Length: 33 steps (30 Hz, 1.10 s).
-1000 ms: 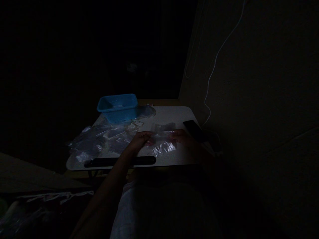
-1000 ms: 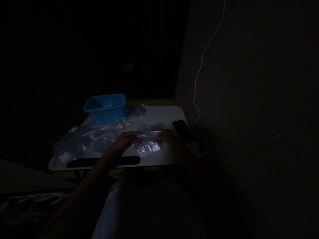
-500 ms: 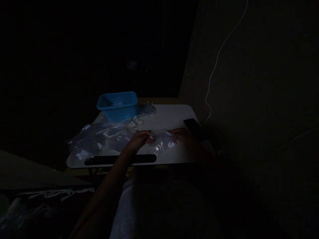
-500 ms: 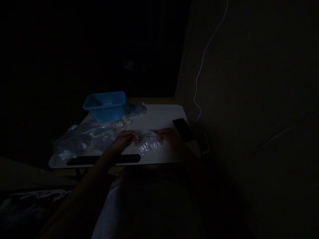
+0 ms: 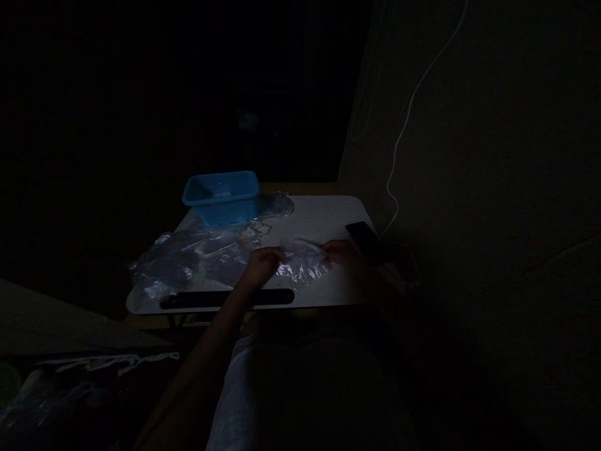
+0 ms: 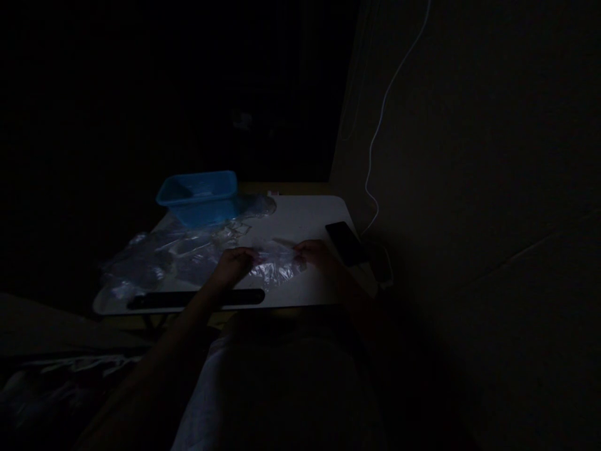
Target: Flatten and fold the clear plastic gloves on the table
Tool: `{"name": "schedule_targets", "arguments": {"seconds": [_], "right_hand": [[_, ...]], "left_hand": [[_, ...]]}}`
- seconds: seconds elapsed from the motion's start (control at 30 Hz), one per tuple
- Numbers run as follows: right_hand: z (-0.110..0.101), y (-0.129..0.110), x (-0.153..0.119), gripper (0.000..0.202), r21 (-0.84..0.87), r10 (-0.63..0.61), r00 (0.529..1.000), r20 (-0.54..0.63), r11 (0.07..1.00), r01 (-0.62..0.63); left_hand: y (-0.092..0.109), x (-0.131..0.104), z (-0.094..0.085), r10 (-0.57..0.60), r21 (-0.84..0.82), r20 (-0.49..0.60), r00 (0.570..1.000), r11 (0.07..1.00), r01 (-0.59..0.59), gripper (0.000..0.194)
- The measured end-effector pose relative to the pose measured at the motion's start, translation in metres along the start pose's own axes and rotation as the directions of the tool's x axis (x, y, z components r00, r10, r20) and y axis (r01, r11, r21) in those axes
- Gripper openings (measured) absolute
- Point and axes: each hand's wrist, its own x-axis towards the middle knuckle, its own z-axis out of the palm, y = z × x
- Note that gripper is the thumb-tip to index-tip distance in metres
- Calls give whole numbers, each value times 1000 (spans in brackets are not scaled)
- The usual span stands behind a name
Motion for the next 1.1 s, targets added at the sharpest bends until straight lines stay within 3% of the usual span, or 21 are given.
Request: {"name": "schedule_targets", "arguments": {"seconds": [0.07, 0.13, 0.23, 0.27, 0.37, 0.43, 0.57, 0.77, 0.83, 0.93, 1.03, 1.1], "right_hand": [[-1, 3, 1, 19, 5, -15, 1000, -1, 1000, 15], [-2, 6, 3, 17, 25, -22, 1000, -2, 999, 22], [-3, 12, 8, 17, 61, -1, 1000, 5, 998, 0], [-4, 14, 9, 17, 70, 7, 1000, 8, 998, -8], [-4, 19, 12, 18, 96, 10, 1000, 17, 995, -11], [-4, 20, 12, 17, 95, 2, 1000, 26, 995, -5], [-4, 20, 12, 15, 3, -58, 997, 47, 998, 58], [-1, 23, 9, 29, -183, -176, 984, 0, 968, 173], [1, 24, 0, 35, -320, -328, 944, -28, 898, 302], [4, 20, -20, 49, -542, -573, 818, 50, 672, 504], [7, 14, -35, 48, -689, -625, 757, 188, 465, 556], [8, 12, -37, 34, -739, -625, 754, 200, 410, 535]], "left_hand": [[-1, -2, -3, 161, 176, -62, 985, 973, -148, 18], [1, -6, -6, 340, 346, -89, 936, 892, -291, 21], [14, -19, -6, 511, 552, -39, 859, 728, -407, 35], [20, -24, -3, 536, 610, 38, 843, 656, -445, 43], [36, -40, 13, 531, 716, 302, 792, 422, -556, 60], [44, -46, 27, 522, 746, 377, 765, 318, -585, 63], [47, -44, 47, 503, 780, 399, 766, 252, -572, 53], [37, -35, 53, 510, 801, 446, 735, 140, -583, 21], [37, -33, 55, 501, 813, 443, 743, 125, -569, 21], [39, -29, 59, 473, 827, 440, 763, 117, -550, 22], [43, -26, 65, 463, 835, 428, 776, 127, -536, 21], [44, -25, 68, 453, 837, 425, 784, 133, -531, 21]]}}
